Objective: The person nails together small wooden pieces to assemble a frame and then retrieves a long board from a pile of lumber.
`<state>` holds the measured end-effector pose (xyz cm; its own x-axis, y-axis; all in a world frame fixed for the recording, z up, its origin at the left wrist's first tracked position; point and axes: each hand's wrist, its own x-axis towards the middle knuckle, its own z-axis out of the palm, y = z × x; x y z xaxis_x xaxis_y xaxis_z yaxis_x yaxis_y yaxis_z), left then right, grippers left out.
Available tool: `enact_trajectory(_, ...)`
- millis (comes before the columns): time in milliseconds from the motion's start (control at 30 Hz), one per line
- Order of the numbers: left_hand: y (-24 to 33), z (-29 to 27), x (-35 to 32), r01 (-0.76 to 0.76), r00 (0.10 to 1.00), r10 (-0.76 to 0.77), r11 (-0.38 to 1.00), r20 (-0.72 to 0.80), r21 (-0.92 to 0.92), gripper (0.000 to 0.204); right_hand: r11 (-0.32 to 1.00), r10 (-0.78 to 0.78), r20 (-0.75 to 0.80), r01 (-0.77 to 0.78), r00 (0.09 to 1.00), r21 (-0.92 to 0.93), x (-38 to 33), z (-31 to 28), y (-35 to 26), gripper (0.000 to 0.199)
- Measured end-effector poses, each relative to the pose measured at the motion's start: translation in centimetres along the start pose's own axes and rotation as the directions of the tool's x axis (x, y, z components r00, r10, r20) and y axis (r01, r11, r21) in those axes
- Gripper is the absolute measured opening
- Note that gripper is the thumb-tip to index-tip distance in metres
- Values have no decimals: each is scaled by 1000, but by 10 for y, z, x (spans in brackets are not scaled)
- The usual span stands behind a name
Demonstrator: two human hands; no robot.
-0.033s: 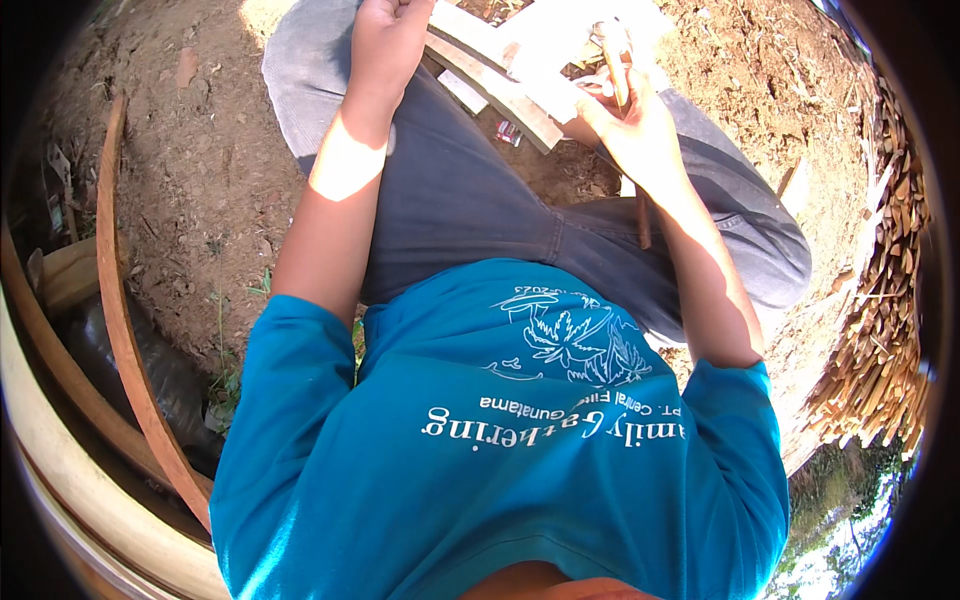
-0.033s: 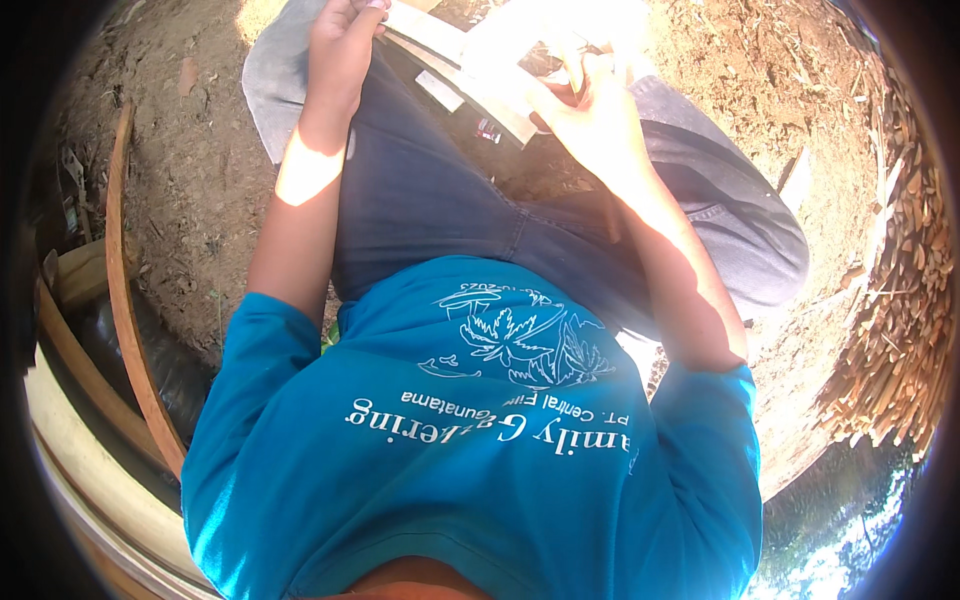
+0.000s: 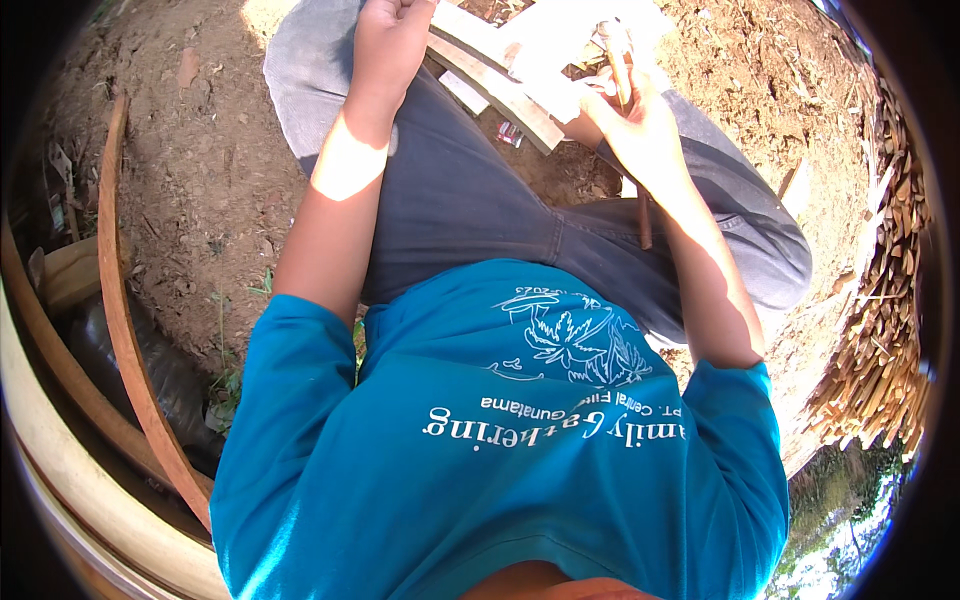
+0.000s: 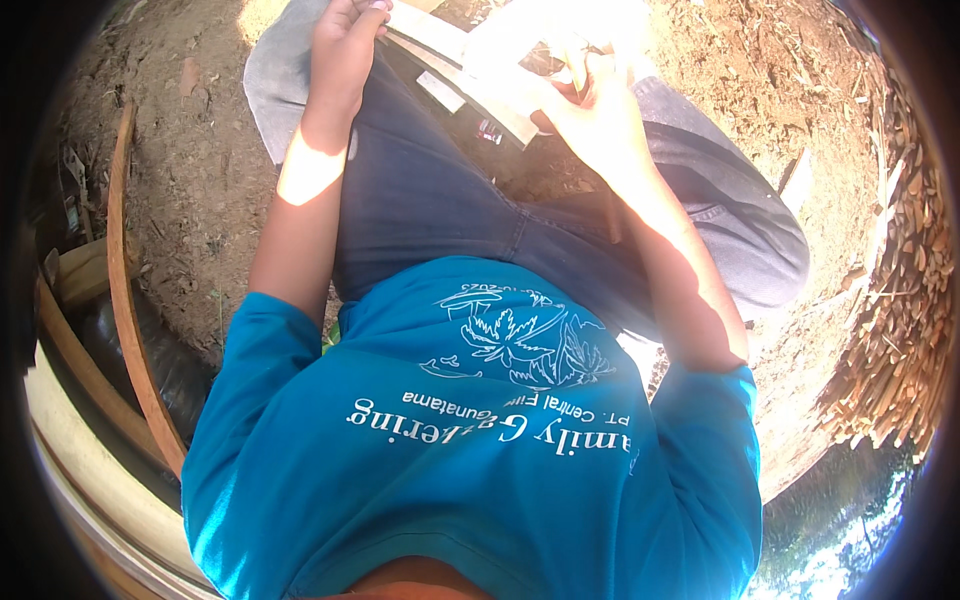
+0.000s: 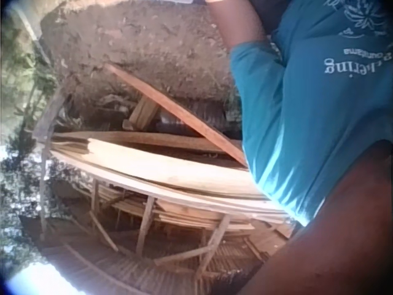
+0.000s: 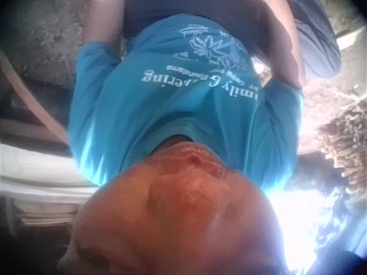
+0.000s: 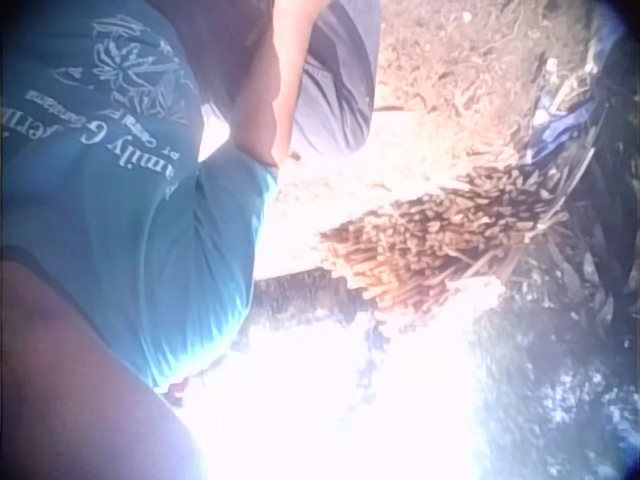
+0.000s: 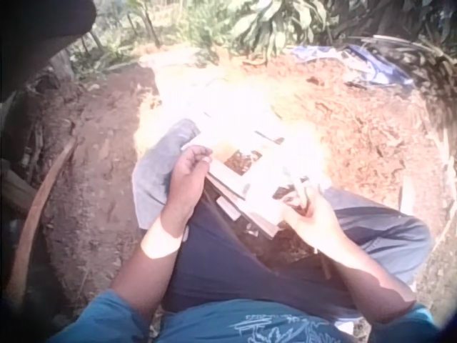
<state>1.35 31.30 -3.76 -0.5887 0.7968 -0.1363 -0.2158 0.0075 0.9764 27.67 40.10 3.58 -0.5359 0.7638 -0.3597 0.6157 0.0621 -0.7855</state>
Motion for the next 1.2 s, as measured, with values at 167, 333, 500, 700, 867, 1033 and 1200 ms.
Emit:
enact_trajectory(167,-10,-13,2,61,998,-62,994,-3,-91,22,964,-85,-146,118,986,239,29,6,16,30)
enact_trajectory(333,1,-7,-5,36,997,-35,999,-70,7,22,987,13,-304,-60,953,-146,55,15,21,66)
enact_trajectory(500,26,-3,0,-434,895,246,675,373,596,15,969,42,-251,22,967,247,41,6,-12,46)
enact_trajectory(700,4,11,23,-866,500,162,124,851,485,56,786,191,-212,-20,958,618,0,-55,-24,20)
enact_trajectory(867,-2,20,40,-762,611,-41,239,790,602,70,843,181,-386,59,905,534,-43,-122,-20,22)
enact_trajectory(1033,19,32,62,-398,675,-198,713,710,577,49,903,242,-674,92,698,419,-74,-181,-17,28)
enact_trajectory(1200,-34,81,128,405,747,-527,844,405,351,61,806,344,-723,207,599,555,-75,-195,16,27)
